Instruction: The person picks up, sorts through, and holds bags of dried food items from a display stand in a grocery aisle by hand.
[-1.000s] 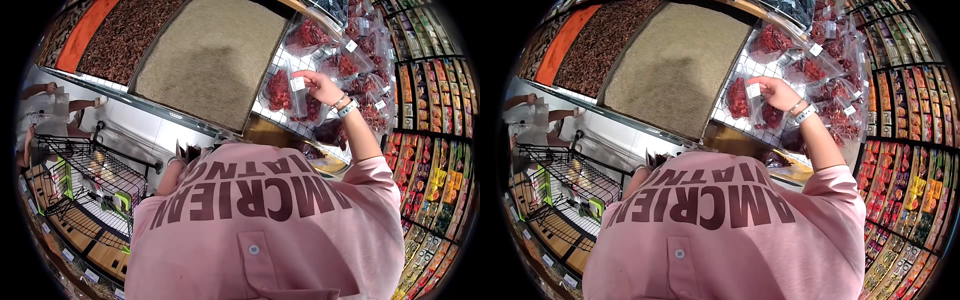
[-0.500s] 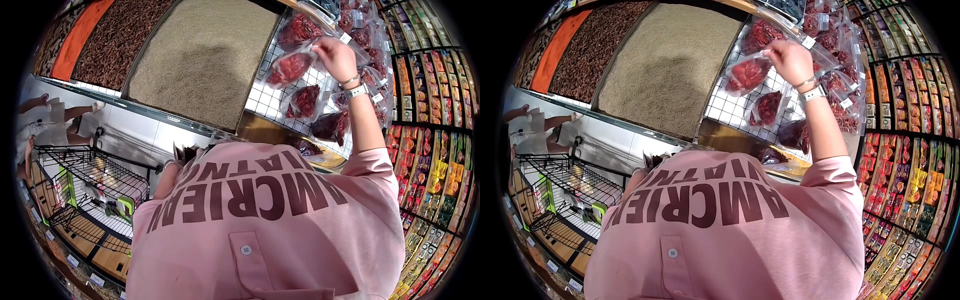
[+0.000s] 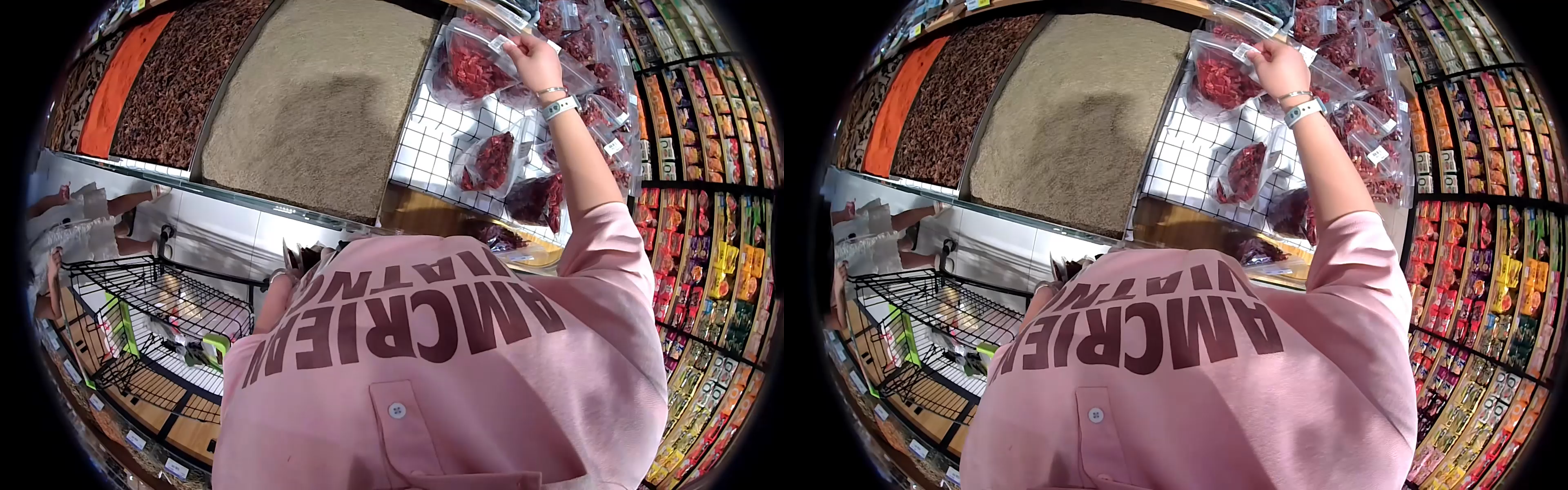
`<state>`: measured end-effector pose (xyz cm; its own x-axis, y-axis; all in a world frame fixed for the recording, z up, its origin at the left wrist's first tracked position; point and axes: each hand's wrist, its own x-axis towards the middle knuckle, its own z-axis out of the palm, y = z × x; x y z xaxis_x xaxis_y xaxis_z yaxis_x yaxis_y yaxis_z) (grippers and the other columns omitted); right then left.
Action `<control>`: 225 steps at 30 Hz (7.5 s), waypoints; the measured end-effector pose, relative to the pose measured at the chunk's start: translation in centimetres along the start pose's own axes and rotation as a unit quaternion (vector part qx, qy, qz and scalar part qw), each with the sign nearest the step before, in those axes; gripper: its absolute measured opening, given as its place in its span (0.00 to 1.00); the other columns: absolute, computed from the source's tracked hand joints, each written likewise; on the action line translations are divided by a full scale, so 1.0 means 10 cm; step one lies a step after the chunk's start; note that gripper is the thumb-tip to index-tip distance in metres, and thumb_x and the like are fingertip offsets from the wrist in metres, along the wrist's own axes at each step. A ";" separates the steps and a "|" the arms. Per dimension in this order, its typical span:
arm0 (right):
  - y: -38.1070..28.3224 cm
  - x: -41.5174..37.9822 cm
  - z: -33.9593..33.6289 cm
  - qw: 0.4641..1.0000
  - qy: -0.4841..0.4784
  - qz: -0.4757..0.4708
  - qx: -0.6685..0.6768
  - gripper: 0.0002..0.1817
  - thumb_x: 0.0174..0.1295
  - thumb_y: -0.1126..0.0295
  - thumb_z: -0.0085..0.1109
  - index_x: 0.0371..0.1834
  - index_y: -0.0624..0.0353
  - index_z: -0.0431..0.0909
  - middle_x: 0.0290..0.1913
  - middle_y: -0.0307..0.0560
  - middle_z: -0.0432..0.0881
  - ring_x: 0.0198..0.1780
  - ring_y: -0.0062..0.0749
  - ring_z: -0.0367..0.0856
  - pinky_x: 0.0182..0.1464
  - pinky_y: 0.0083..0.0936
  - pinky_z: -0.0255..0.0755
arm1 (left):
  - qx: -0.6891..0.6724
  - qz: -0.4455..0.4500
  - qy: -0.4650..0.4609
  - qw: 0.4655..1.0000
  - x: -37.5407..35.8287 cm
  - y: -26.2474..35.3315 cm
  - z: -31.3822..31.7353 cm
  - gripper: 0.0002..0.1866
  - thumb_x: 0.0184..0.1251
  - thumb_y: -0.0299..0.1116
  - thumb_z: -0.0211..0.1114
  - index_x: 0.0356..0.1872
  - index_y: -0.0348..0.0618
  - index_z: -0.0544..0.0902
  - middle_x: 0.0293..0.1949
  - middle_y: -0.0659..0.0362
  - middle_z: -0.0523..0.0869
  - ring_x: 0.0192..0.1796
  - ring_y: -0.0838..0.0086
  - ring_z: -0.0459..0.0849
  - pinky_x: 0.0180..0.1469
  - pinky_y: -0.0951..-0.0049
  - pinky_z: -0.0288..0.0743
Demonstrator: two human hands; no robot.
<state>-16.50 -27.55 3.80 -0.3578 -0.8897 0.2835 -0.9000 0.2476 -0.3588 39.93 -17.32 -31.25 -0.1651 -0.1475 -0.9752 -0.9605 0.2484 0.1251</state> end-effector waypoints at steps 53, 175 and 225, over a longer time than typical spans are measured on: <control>-0.07 -1.04 -0.14 0.940 -0.140 -0.261 -0.168 0.09 0.54 0.61 0.57 0.21 0.50 0.74 0.22 0.40 0.77 0.30 0.37 0.75 0.39 0.32 0.62 | 0.027 0.017 0.000 0.999 -0.16 -0.02 -0.15 0.18 0.55 0.41 0.53 0.39 0.41 0.81 0.44 0.47 0.81 0.44 0.55 0.81 0.46 0.58 0.74; -1.21 -1.97 -1.65 0.986 -0.093 -0.134 0.031 0.10 0.61 0.70 0.56 0.27 0.66 0.73 0.15 0.39 0.70 0.18 0.16 0.64 0.21 0.17 0.58 | -0.277 0.283 -0.072 0.916 -1.51 0.54 -0.17 0.14 0.59 0.39 0.53 0.33 0.40 0.83 0.27 0.63 0.82 0.30 0.82 0.76 0.36 0.80 0.70; 1.53 -2.48 -0.64 0.955 -0.139 0.260 0.045 0.14 0.51 0.61 0.59 0.30 0.63 0.80 0.29 0.60 0.79 0.35 0.51 0.79 0.39 0.37 0.73 | 0.048 0.395 0.033 0.917 -0.66 0.91 0.15 0.14 0.58 0.36 0.51 0.36 0.39 0.80 0.39 0.49 0.82 0.43 0.60 0.80 0.47 0.68 0.72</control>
<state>-22.96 0.71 -3.05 -0.6593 -0.7259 -0.1958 -0.5892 0.6606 -0.4653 32.61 -12.61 -23.93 -0.8173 0.0577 -0.5733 -0.5116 0.3853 0.7680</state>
